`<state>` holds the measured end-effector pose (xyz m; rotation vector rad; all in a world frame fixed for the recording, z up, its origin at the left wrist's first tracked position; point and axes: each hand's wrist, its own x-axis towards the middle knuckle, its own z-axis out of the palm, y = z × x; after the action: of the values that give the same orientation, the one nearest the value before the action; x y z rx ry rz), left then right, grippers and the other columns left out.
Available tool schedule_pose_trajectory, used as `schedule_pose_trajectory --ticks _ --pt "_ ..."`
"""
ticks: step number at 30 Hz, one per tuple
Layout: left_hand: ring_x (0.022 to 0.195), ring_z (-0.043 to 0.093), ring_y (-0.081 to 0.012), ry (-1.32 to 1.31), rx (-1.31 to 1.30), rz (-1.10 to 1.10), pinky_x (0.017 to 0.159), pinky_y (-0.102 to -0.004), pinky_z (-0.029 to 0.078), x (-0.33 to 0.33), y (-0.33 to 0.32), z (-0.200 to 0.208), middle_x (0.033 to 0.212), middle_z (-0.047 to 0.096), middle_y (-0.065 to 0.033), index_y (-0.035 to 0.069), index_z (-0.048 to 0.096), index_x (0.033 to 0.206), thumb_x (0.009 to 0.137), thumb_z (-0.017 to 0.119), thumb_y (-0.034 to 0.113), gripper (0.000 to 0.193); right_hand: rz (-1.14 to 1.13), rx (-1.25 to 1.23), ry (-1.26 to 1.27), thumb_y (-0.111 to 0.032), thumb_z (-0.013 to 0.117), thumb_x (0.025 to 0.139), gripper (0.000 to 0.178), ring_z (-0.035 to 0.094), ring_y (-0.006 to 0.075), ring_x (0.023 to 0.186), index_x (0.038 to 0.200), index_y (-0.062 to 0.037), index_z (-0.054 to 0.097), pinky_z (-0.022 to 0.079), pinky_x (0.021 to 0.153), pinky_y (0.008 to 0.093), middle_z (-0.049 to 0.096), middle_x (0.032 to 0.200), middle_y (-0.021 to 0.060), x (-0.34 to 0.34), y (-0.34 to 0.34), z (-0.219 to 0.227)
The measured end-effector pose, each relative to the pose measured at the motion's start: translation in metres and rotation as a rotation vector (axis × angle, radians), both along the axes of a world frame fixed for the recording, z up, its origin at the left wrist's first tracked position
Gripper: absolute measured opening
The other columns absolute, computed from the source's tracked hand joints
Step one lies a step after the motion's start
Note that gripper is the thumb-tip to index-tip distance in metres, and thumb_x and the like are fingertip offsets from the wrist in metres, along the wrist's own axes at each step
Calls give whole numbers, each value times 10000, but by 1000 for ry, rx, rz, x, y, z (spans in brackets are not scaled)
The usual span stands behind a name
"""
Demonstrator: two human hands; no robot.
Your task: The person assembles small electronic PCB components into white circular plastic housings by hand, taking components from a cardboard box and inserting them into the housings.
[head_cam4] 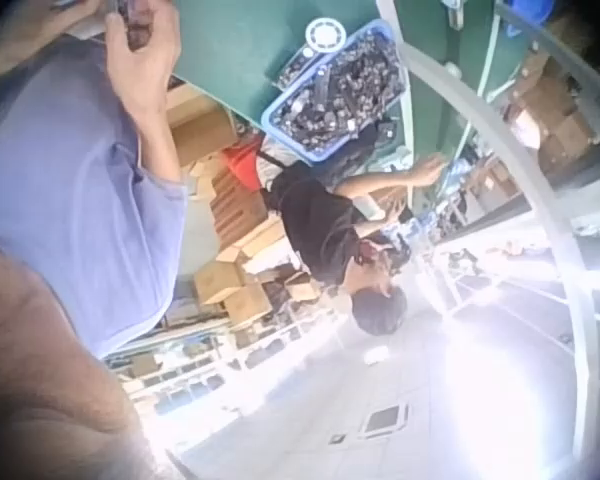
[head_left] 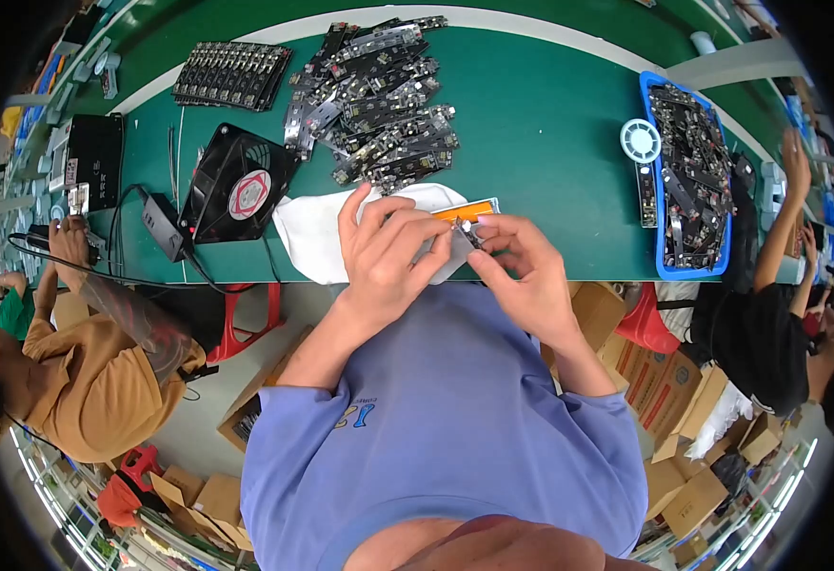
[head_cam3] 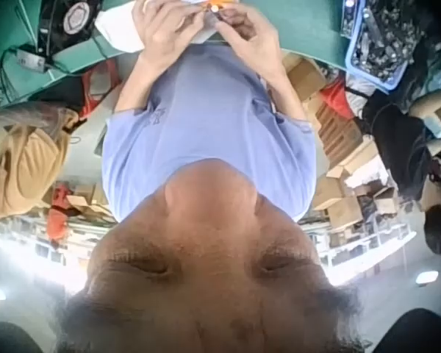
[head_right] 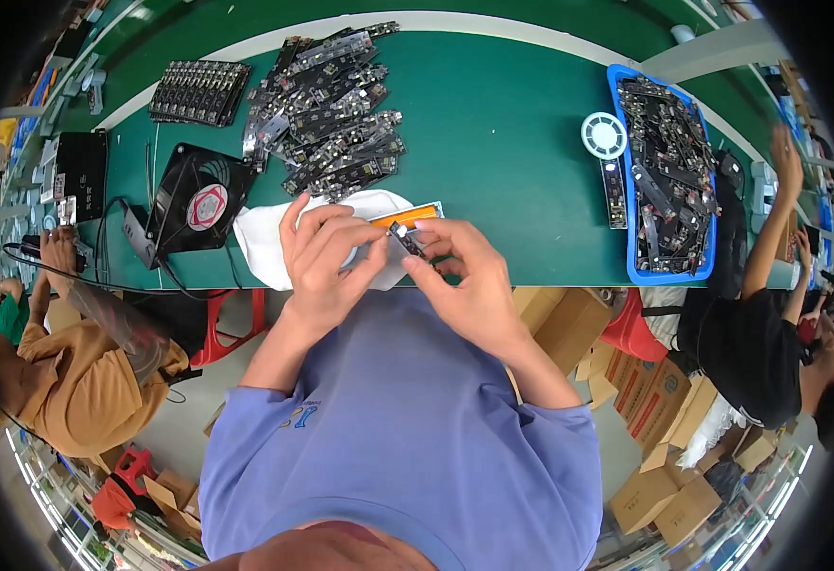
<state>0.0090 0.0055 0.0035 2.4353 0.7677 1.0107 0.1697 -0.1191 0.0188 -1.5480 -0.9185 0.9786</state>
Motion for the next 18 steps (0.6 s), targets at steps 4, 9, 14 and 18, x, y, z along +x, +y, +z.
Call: schedule_pose_trajectory --ticks 4,9,14,18 --pt "1002 674 -213 -4 20 -8 1152 -490 358 -3 -1 -2 873 729 11 123 778 886 775 858 120 137 47 -124 304 19 712 985 374 654 120 1013 1351 -5 640 592 776 269 664 1168 64 4 -2 3" --pt "1025 672 -220 -9 25 -19 1156 -492 354 -6 0 -3 880 727 12 126 770 892 773 864 125 152 53 -99 263 7 726 980 351 657 119 1010 1327 -2 677 587 773 272 674 1162 64 1 -2 0" --pt "1124 647 -252 16 23 12 1169 -510 344 -14 -2 -4 1011 728 9 132 760 966 779 866 126 215 70 30 -347 13 763 926 288 697 219 983 1212 7 736 586 801 327 707 1125 116 10 8 13" --pt "1173 605 -282 73 93 -43 1165 -543 340 -16 -5 -10 1107 687 -11 110 721 997 827 825 124 200 136 247 -680 37 792 852 314 685 308 984 1161 18 742 581 816 393 711 1133 129 15 19 6"
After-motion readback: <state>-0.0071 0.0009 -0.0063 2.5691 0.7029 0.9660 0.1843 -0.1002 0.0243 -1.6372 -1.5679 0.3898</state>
